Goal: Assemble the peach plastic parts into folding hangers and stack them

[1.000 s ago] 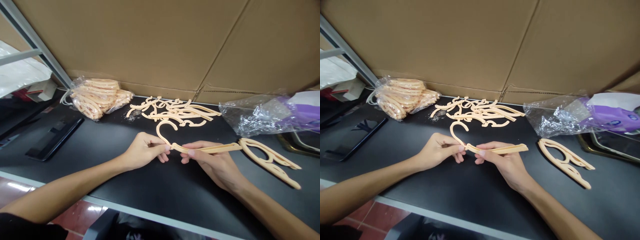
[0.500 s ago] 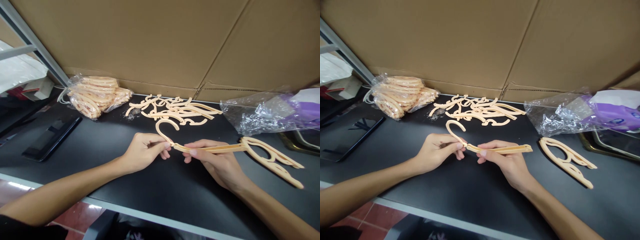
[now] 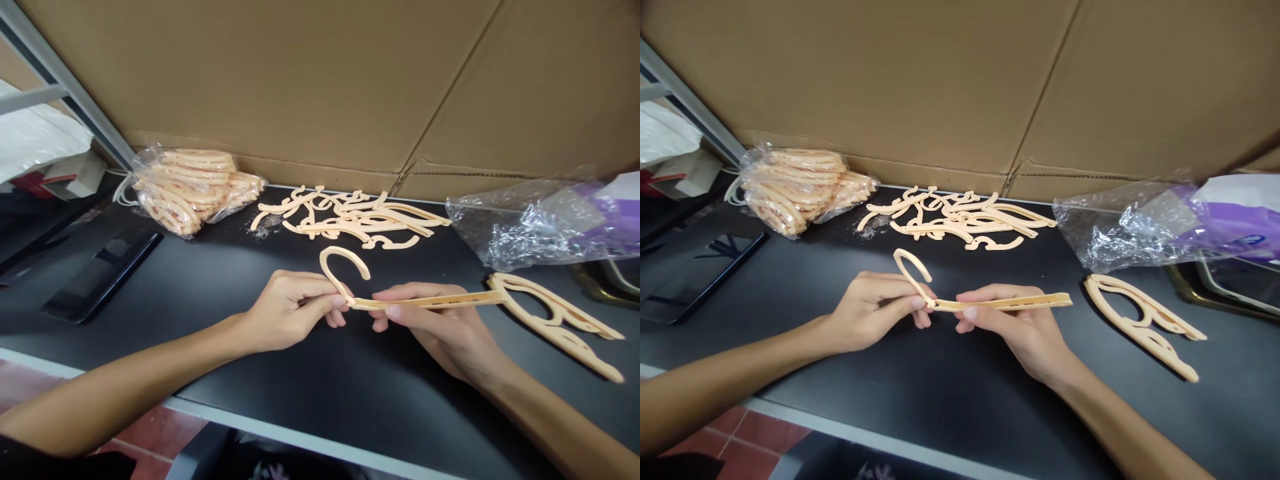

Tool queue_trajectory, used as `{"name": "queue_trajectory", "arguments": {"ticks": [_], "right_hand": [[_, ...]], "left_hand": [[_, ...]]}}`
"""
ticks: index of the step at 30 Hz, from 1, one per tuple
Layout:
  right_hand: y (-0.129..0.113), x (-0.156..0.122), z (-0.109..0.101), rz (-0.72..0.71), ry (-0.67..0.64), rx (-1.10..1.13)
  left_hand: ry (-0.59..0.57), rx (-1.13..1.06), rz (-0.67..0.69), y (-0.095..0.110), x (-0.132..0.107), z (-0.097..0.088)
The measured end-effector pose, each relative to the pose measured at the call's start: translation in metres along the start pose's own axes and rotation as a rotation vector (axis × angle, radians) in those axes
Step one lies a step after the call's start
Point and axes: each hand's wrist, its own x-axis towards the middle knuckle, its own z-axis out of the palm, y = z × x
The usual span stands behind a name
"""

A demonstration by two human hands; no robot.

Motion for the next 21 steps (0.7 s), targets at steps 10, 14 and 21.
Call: {"name": "queue_trajectory", "arguments": {"ticks": [10, 14, 21], "right_hand": [[0.005, -0.004, -0.006, 0.015, -0.054, -0.056], [0.001, -0.006, 0.0, -0.033, -0.006, -0.138], [-0.011, -0.012, 0.009, -0.145, 0.018, -0.339]], "left_hand": [[0.037, 0.125, 0.092, 0.0, -0.001, -0.002], [0.055, 0.094, 0.059, 0.0, -0.001, -0.001], [0.098, 0.088, 0.09, -0.002, -0.001, 0.002]]}}
